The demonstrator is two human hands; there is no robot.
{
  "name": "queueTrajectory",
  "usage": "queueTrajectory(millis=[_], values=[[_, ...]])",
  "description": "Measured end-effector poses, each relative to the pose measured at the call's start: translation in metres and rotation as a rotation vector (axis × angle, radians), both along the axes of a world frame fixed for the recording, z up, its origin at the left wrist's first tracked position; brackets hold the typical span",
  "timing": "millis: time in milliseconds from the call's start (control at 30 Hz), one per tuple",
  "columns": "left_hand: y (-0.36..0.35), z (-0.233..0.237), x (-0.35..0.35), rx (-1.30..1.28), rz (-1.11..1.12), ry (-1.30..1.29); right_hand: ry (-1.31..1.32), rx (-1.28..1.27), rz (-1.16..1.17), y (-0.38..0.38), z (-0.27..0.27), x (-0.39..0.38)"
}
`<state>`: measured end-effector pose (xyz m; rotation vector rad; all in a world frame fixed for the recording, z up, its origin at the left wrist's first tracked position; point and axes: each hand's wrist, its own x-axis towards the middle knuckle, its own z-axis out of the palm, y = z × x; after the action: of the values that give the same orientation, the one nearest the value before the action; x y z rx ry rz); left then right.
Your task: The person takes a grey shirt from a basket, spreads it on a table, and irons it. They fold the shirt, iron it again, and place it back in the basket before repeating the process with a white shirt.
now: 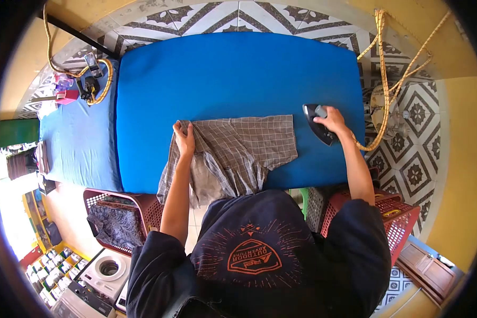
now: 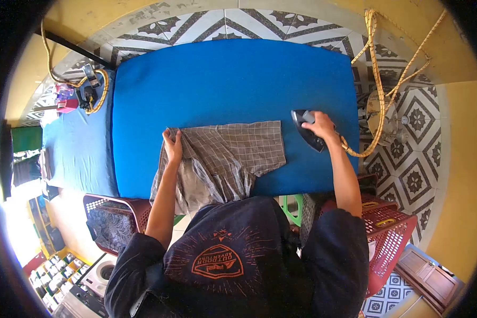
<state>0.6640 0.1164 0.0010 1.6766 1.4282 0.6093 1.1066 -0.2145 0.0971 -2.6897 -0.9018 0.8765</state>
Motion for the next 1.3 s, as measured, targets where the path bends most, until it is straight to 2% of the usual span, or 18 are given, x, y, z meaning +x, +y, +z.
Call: queueTrajectory(millis=[33,100,167,233,300,467,567,667,867,933,1000,1067,1100,1167,1200,1233,1267,1300], values=[[0.001,0.004,0.001,0.044,-0.033,0.011,-0.072,-0.010,0.035,0.017,0.036,-0.037],[-0.002,0.000,-0.006,0.091,-0.079,-0.040,-0.084,0.085,0.170,0.026,0.043,-0.083],[-0.007,0.020,-0.005,0.057,-0.100,-0.020,-0.008,0.036,0.232,0.047,0.060,-0.146],[-0.009,0.028,-0.001,0.021,-0.111,-0.033,0.010,-0.042,0.386,0.056,0.031,-0.203],[-0.009,0.025,0.000,0.062,-0.106,-0.016,0.027,-0.006,0.533,0.056,0.004,-0.252],[0.002,0.010,-0.002,0.141,-0.083,-0.010,-0.006,0.103,0.148,0.073,-0.001,-0.200],[-0.004,0.022,-0.005,0.128,-0.129,0.001,-0.142,0.149,0.172,0.085,-0.013,-0.178],[-0.005,0.027,-0.006,0.045,-0.142,0.007,-0.025,0.130,0.430,0.120,-0.001,-0.203],[0.009,0.043,-0.023,0.113,-0.220,-0.065,0.012,0.198,0.222,0.233,-0.014,-0.290],[0.012,0.066,-0.024,-0.101,-0.206,-0.078,-0.027,0.241,0.236,0.249,-0.016,-0.289],[0.019,0.067,-0.029,-0.059,-0.241,-0.094,0.030,0.162,0.175,0.257,-0.012,-0.280],[0.026,0.061,-0.033,0.186,-0.267,-0.040,-0.007,0.195,0.140,0.228,0.002,-0.252],[0.031,0.056,-0.039,0.246,-0.285,-0.014,-0.069,0.307,0.035,0.205,-0.007,-0.235],[0.035,0.047,-0.049,0.339,-0.331,0.021,-0.156,0.154,-0.181,0.159,-0.016,-0.201],[0.038,0.045,-0.050,0.447,-0.371,0.053,-0.196,0.181,-0.182,0.131,-0.035,-0.178],[0.039,0.042,-0.052,0.399,-0.393,0.107,-0.120,0.067,-0.287,0.114,-0.023,-0.159],[0.042,0.034,-0.054,0.393,-0.399,0.106,-0.159,0.080,-0.358,0.103,-0.008,-0.153],[0.041,0.024,-0.056,0.306,-0.400,0.056,-0.227,0.058,-0.381,0.085,-0.022,-0.134]])
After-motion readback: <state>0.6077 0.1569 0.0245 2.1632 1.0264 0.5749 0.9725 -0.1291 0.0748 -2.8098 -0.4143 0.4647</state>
